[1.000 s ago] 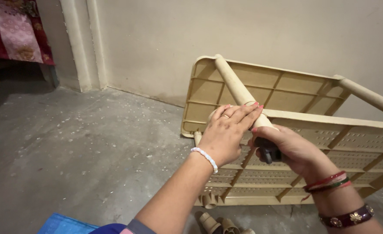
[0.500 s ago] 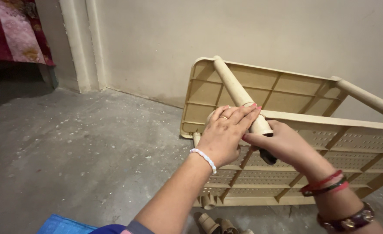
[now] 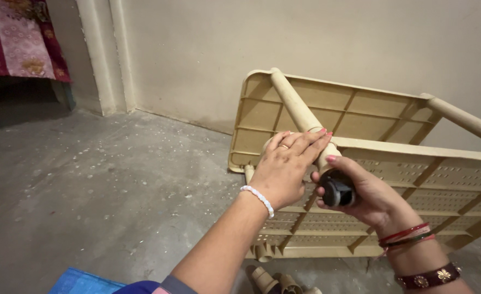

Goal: The person attaches a caster wheel to a leg of a beige plastic storage rack, then rotates the rack upright and secures a horizontal support bar into the frame.

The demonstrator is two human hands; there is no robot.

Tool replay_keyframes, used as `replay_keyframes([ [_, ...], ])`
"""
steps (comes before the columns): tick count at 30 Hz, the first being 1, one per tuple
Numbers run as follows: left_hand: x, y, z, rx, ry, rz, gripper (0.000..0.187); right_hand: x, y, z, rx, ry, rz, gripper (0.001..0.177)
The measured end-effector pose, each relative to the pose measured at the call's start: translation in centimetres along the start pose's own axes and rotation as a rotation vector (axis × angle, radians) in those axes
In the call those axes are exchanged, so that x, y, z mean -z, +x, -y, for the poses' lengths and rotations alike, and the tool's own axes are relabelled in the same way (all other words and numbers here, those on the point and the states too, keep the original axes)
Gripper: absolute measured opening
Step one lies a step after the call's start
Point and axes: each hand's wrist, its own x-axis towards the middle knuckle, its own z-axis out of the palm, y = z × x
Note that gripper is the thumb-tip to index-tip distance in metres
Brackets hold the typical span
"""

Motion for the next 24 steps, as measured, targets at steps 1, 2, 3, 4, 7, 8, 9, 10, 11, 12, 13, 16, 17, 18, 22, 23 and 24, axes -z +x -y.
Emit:
replay_keyframes([
  [1, 0.0, 0.0, 0.0, 0.008, -0.011, 0.006, 0.091, 0.0, 0.1, 0.2, 0.005, -0.074, -0.003, 0.033],
  [2, 0.1, 0.0, 0.0, 0.016, -0.022, 0.013, 0.091, -0.1, 0.2, 0.5, 0.011, -0.147, -0.005, 0.033],
  [3, 0.0, 0.1, -0.1, 0.024, -0.034, 0.019, 0.092, -0.2, 0.2, 0.8, 0.016, -0.221, -0.009, 0.033],
  [4, 0.0, 0.0, -0.2, 0.023, -0.028, 0.021, 0.092, -0.6, -0.1, 1.0, 0.031, -0.308, -0.011, 0.035],
  [7, 0.1, 0.1, -0.2, 0.025, -0.003, 0.022, 0.091, -2.4, -1.0, 2.0, 0.121, -0.83, -0.159, 0.048],
  [8, 0.1, 0.1, -0.2, 0.031, 0.007, 0.022, 0.091, -3.2, -1.5, 2.1, 0.183, -1.173, -0.307, 0.057],
  [9, 0.0, 0.1, -0.2, 0.035, 0.013, 0.023, 0.091, -4.0, -2.0, 2.2, 0.246, -1.513, -0.457, 0.066],
  [10, 0.0, 0.1, -0.3, 0.034, 0.004, 0.021, 0.091, -4.7, -2.4, 2.4, 0.197, -1.446, -0.455, 0.065],
  [11, 0.0, 0.1, -0.2, 0.031, -0.003, 0.018, 0.09, -5.4, -2.8, 2.7, 0.15, -1.378, -0.454, 0.065],
  [12, 0.0, 0.1, -0.2, 0.028, -0.01, 0.015, 0.09, -5.9, -3.1, 2.9, 0.104, -1.308, -0.452, 0.064],
  [13, -0.1, 0.1, -0.3, 0.029, -0.008, 0.018, 0.09, -6.3, -3.4, 3.1, 0.115, -1.295, -0.448, 0.063],
  [16, 0.0, 0.1, -0.2, 0.03, 0.001, 0.025, 0.09, -6.8, -3.7, 3.3, 0.146, -1.245, -0.431, 0.061],
  [17, 0.0, 0.0, -0.3, 0.028, 0.003, 0.025, 0.091, -6.8, -3.6, 3.3, 0.154, -1.224, -0.426, 0.06],
  [18, -0.1, 0.0, -0.3, 0.025, 0.005, 0.025, 0.091, -6.6, -3.6, 3.1, 0.162, -1.203, -0.421, 0.059],
  [22, 0.0, -0.1, -0.7, 0.032, 0.034, 0.023, 0.091, -5.5, -3.1, 2.3, 0.224, -1.084, -0.368, 0.056],
  [23, 0.0, -0.1, -0.8, 0.036, 0.032, 0.025, 0.091, -5.1, -2.9, 2.1, 0.263, -1.069, -0.349, 0.055],
  [24, 0.1, -0.2, -1.0, 0.039, 0.03, 0.027, 0.092, -4.8, -2.8, 1.8, 0.302, -1.054, -0.33, 0.054],
])
